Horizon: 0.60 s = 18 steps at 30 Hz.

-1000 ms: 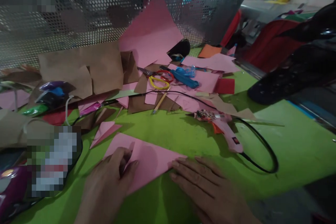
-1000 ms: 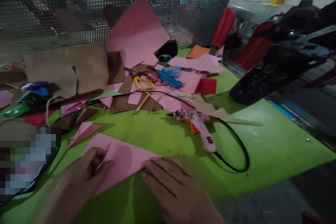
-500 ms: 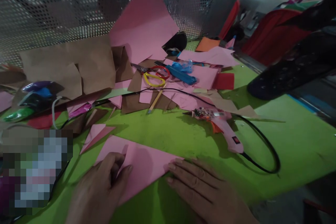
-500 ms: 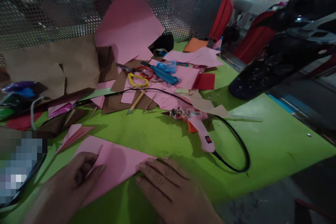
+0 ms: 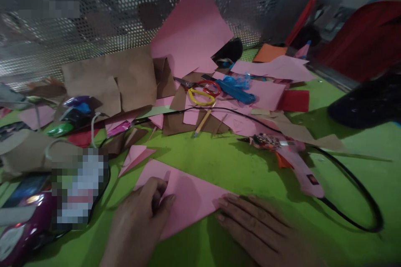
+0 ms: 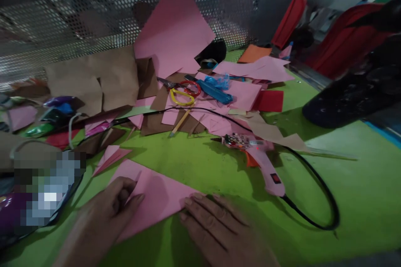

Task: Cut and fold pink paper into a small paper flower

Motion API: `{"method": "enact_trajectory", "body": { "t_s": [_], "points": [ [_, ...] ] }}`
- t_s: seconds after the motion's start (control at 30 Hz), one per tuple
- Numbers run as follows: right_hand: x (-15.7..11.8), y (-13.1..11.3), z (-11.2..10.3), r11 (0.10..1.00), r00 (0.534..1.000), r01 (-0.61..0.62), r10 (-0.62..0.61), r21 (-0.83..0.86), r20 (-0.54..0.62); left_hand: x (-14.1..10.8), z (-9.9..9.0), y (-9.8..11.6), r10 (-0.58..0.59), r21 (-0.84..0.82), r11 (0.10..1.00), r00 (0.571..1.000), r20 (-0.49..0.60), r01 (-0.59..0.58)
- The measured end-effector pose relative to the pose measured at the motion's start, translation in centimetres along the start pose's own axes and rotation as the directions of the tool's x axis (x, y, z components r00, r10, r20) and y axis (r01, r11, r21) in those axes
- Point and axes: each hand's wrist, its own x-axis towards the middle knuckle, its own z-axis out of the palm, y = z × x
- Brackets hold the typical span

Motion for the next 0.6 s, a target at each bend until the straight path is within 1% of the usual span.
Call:
{"method": "enact_trajectory", "body": {
  "t_s": [0.1, 0.2, 0.37, 0.5, 0.6],
  "points": [
    [-0.3, 0.4, 0.3, 0.996, 0.998, 0.057, -0.059, -0.068, -0.028, 0.2, 0.0, 0.0, 0.001, 0.014, 1.0, 1.0, 0.025, -0.001],
    [-0.5, 1.0, 0.8, 0.988, 0.992, 0.104, -0.111, -0.117, -0.059, 0.3, 0.0, -0.2, 0.024, 0.009, 1.0, 0.999, 0.027, -0.024],
    [-0.6, 1.4, 1.3, 0.982, 0.988, 0.114, -0.128, -0.152, -0.085, 0.3, -0.1, 0.0, 0.042, -0.019, 0.999, 0.999, 0.006, -0.042],
    [-0.7, 1.6, 1.7, 0.987, 0.988, 0.115, -0.125, -0.114, -0.09, 0.3, -0.4, 0.5, 0.023, -0.019, 1.0, 1.0, -0.013, -0.024],
    [-0.7, 1.8, 1.8, 0.989, 0.99, 0.105, -0.113, -0.102, -0.085, 0.4, -0.4, 0.6, 0.03, -0.012, 0.999, 0.999, -0.022, -0.03]
  ]
}}
